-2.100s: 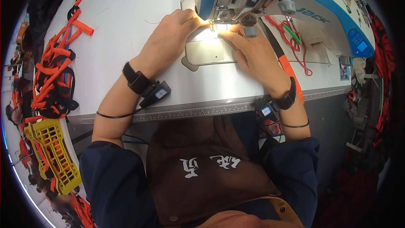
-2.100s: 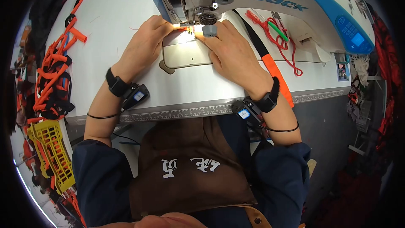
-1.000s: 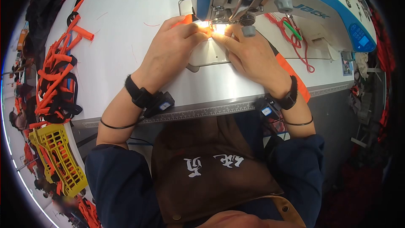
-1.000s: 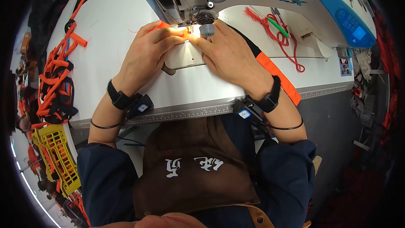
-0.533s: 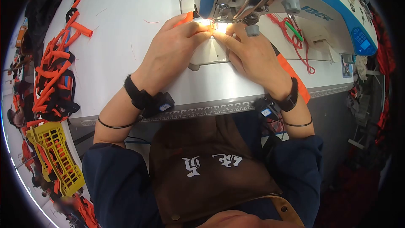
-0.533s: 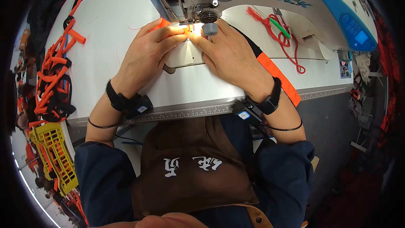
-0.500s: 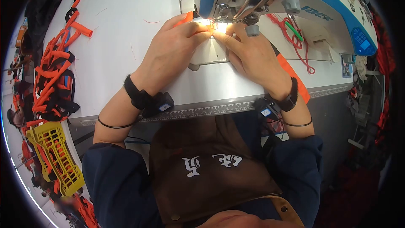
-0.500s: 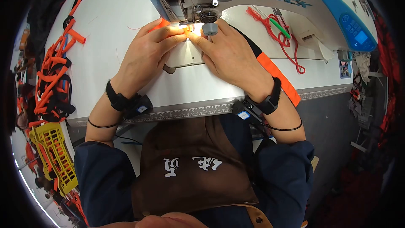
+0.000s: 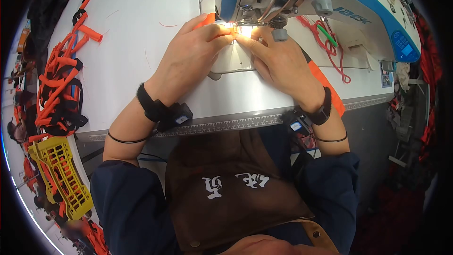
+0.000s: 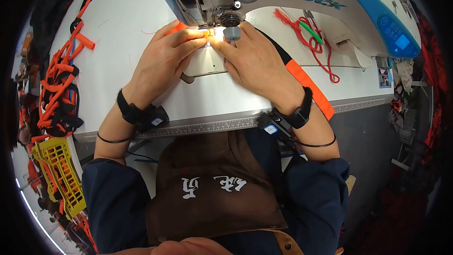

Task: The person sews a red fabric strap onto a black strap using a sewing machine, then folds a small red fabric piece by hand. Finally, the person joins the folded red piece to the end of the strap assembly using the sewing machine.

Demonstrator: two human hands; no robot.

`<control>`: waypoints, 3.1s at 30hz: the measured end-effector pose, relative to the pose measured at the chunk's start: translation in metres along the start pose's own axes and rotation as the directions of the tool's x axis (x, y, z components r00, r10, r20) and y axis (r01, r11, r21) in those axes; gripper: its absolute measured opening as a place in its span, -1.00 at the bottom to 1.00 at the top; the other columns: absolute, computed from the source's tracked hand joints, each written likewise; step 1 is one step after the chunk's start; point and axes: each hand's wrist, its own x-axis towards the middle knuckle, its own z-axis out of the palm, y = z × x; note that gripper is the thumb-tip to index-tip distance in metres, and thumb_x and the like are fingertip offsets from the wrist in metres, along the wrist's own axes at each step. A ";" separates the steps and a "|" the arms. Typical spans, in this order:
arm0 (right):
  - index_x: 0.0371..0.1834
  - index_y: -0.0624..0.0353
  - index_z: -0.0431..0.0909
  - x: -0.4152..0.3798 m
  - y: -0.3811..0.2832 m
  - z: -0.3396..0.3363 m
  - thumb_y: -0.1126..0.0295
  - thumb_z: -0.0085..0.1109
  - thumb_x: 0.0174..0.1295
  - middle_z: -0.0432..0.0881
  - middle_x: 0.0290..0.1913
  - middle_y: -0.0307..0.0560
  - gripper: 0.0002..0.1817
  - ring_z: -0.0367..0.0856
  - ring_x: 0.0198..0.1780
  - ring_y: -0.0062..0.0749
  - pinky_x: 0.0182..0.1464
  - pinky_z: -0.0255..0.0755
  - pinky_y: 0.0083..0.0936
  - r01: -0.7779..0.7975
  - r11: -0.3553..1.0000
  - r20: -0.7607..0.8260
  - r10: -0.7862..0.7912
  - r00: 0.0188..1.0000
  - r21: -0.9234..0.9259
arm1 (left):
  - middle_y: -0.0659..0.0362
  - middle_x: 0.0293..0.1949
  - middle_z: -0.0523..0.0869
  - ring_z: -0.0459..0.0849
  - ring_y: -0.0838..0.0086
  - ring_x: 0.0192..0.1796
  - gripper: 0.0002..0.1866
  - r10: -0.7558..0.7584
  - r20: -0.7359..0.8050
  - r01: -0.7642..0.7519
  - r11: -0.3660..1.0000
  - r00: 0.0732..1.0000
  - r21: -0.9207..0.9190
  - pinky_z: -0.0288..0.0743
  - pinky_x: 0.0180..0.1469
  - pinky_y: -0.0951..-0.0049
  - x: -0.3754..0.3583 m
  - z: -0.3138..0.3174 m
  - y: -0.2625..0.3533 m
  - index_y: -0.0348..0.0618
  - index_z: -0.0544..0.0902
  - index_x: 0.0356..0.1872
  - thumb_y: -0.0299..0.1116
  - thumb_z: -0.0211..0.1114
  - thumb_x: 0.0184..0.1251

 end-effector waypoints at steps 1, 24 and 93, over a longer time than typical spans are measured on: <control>0.38 0.03 0.71 0.000 0.000 0.001 0.48 0.37 0.26 0.69 -0.13 -0.01 -0.45 0.66 -0.08 0.00 0.08 0.59 -0.11 -0.004 1.000 -0.007 0.004 1.000 0.006 | 0.20 0.26 0.79 0.67 0.16 0.37 -0.59 -0.021 0.041 0.021 1.000 0.999 -0.014 0.40 0.65 0.08 -0.001 0.000 -0.001 -0.06 0.81 0.27 -0.55 0.40 0.43; 0.20 0.01 0.84 0.001 0.000 -0.002 0.49 0.41 0.21 0.54 -0.33 -0.07 -0.56 0.62 -0.09 -0.14 -0.18 0.58 -0.25 0.012 0.998 -0.085 -0.017 0.996 -0.057 | 0.17 0.03 0.82 0.75 0.13 0.26 -0.72 0.026 -0.056 -0.025 0.999 0.998 0.030 0.48 0.60 0.12 0.005 0.002 -0.004 -0.16 0.86 0.08 -0.51 0.42 0.39; 0.16 0.11 0.79 0.000 -0.002 -0.003 0.51 0.40 0.21 0.74 -0.27 -0.16 -0.60 0.60 -0.04 -0.08 -0.01 0.62 -0.23 0.029 1.000 -0.109 -0.028 0.994 0.005 | 0.07 0.11 0.80 0.64 -0.02 0.40 -0.61 -0.038 0.034 0.040 0.997 0.999 -0.065 0.42 0.61 0.05 0.006 -0.002 -0.012 -0.15 0.84 0.25 -0.25 0.48 0.50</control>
